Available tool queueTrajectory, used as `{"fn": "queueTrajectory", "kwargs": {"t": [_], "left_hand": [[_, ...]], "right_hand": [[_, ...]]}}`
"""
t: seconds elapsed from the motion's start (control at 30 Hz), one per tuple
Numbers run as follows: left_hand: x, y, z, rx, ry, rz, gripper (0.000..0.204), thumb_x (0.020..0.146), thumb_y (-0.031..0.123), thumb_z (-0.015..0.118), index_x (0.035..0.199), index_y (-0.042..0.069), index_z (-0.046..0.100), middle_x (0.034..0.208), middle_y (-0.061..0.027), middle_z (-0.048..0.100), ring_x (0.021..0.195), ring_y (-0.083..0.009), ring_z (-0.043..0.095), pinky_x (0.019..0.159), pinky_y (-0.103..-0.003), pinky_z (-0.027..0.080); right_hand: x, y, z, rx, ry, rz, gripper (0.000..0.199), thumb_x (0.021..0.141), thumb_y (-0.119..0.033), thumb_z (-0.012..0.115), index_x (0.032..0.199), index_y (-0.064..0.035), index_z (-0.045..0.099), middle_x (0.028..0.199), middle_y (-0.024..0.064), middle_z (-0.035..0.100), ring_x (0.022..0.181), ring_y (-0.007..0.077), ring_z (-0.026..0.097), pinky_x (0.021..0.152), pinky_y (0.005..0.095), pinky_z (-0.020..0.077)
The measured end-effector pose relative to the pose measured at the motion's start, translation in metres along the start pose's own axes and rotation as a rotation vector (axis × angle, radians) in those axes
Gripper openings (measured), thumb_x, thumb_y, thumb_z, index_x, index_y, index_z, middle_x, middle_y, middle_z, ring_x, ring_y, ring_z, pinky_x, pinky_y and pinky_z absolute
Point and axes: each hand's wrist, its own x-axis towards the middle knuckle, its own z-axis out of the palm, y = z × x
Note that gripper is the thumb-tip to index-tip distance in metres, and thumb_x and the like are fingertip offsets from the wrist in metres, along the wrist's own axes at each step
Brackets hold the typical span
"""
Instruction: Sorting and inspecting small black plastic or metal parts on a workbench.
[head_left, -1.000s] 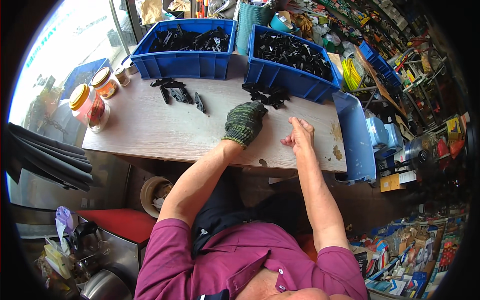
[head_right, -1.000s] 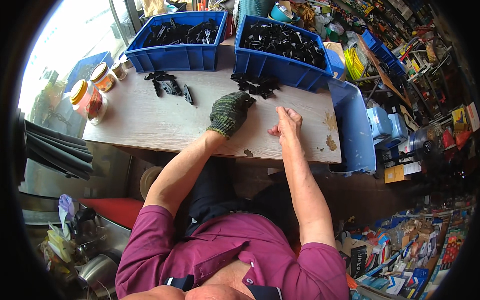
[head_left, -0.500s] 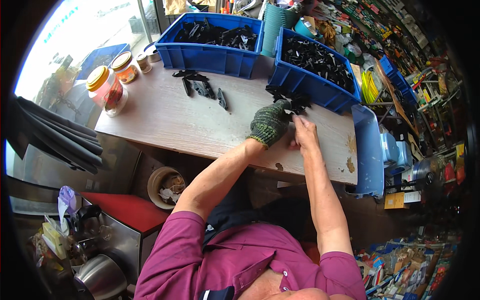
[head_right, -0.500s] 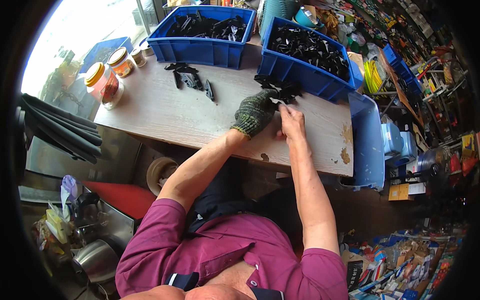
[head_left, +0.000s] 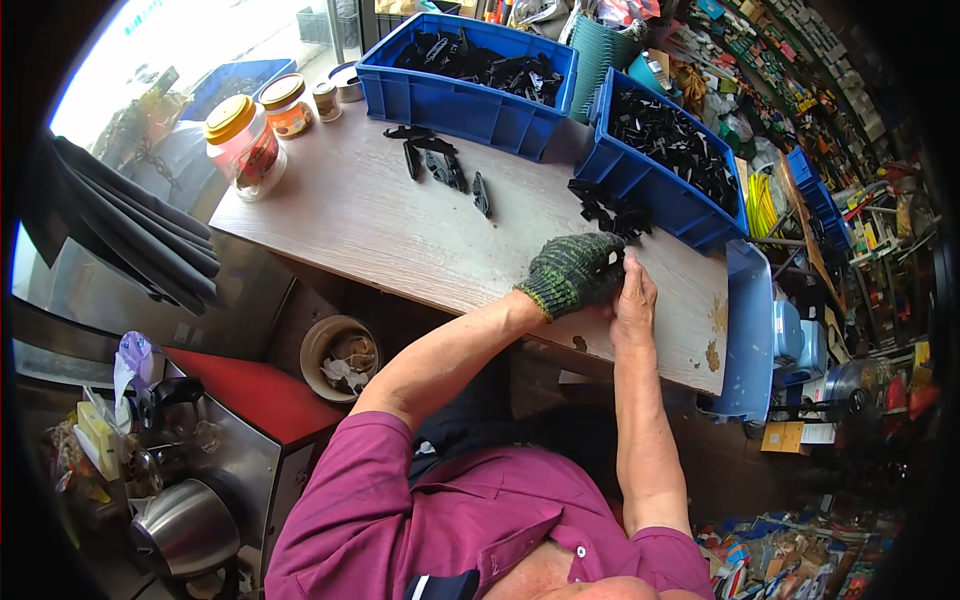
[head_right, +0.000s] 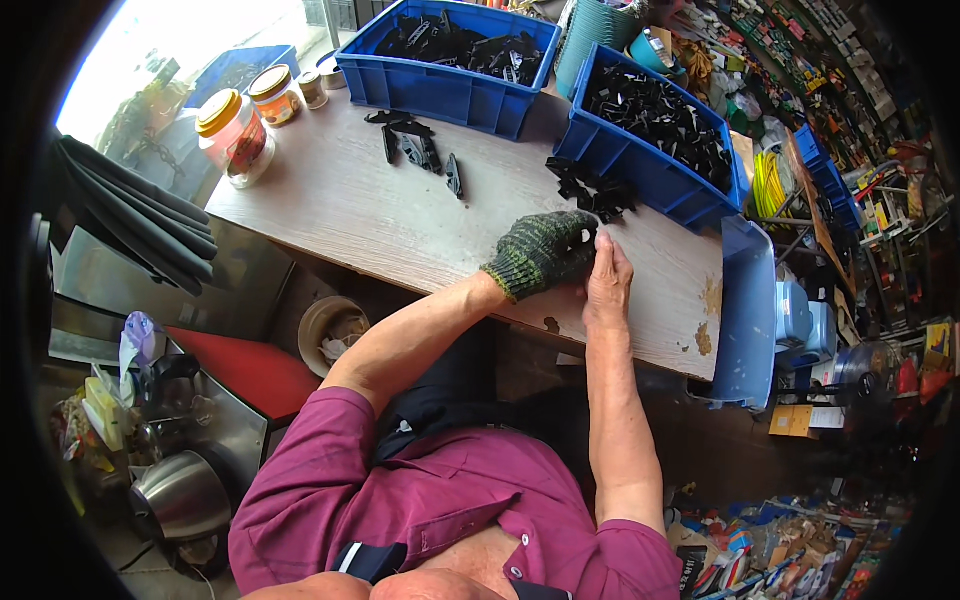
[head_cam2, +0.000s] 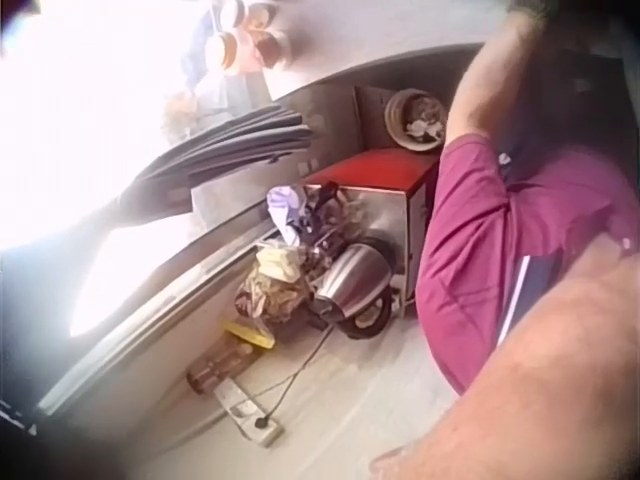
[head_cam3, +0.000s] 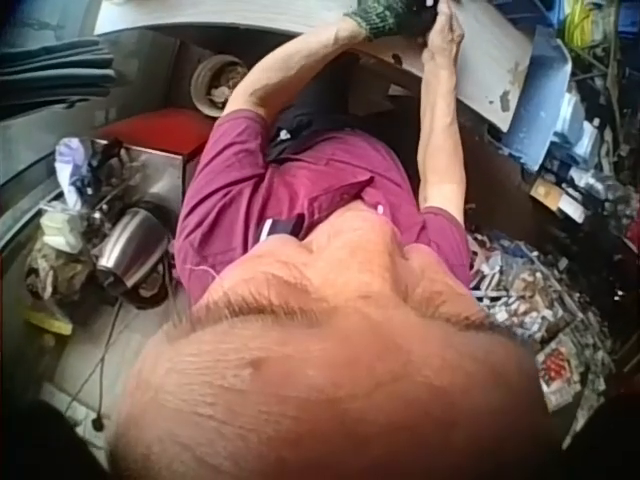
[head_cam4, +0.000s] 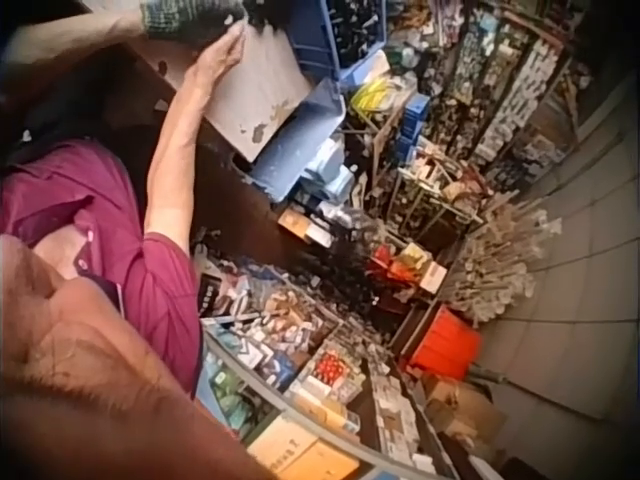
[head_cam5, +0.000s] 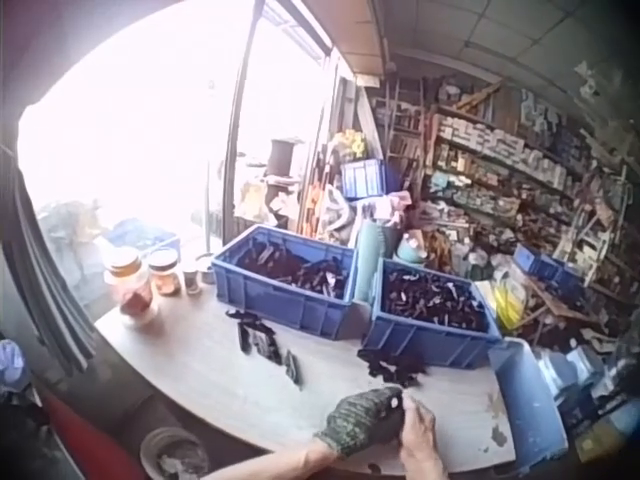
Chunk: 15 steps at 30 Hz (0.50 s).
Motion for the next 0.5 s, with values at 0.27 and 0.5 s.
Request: {"fn": "queueTrajectory", "kwargs": {"t": [0.27, 0.5], "left_hand": [[-0.022, -0.051, -0.114, 0.785, 0.179, 0.079, 0.044, 0.077, 0.007, 0.063, 0.121, 0.008, 0.064, 0.124, -0.0157, 0.063, 0.123, -0.0394, 0.054, 0.105, -0.053, 0.040], [0.000, -0.090, -0.129, 0.802, -0.092, 0.236, 0.033, 0.083, 0.018, 0.068, 0.114, 0.008, 0.064, 0.124, -0.0178, 0.059, 0.129, -0.0445, 0.048, 0.108, -0.058, 0.037]], "right_hand": [[-0.023, -0.015, 0.009, 0.185, 0.001, 0.127, 0.040, 0.097, -0.042, 0.044, 0.072, -0.0116, 0.043, 0.048, -0.0032, 0.023, 0.041, 0.0125, 0.029, 0.046, 0.0420, 0.0539], [-0.021, -0.013, 0.012, 0.166, -0.002, 0.104, 0.037, 0.097, -0.038, 0.050, 0.073, -0.0112, 0.044, 0.049, -0.0040, 0.026, 0.039, 0.0106, 0.030, 0.043, 0.0382, 0.0538]]}}
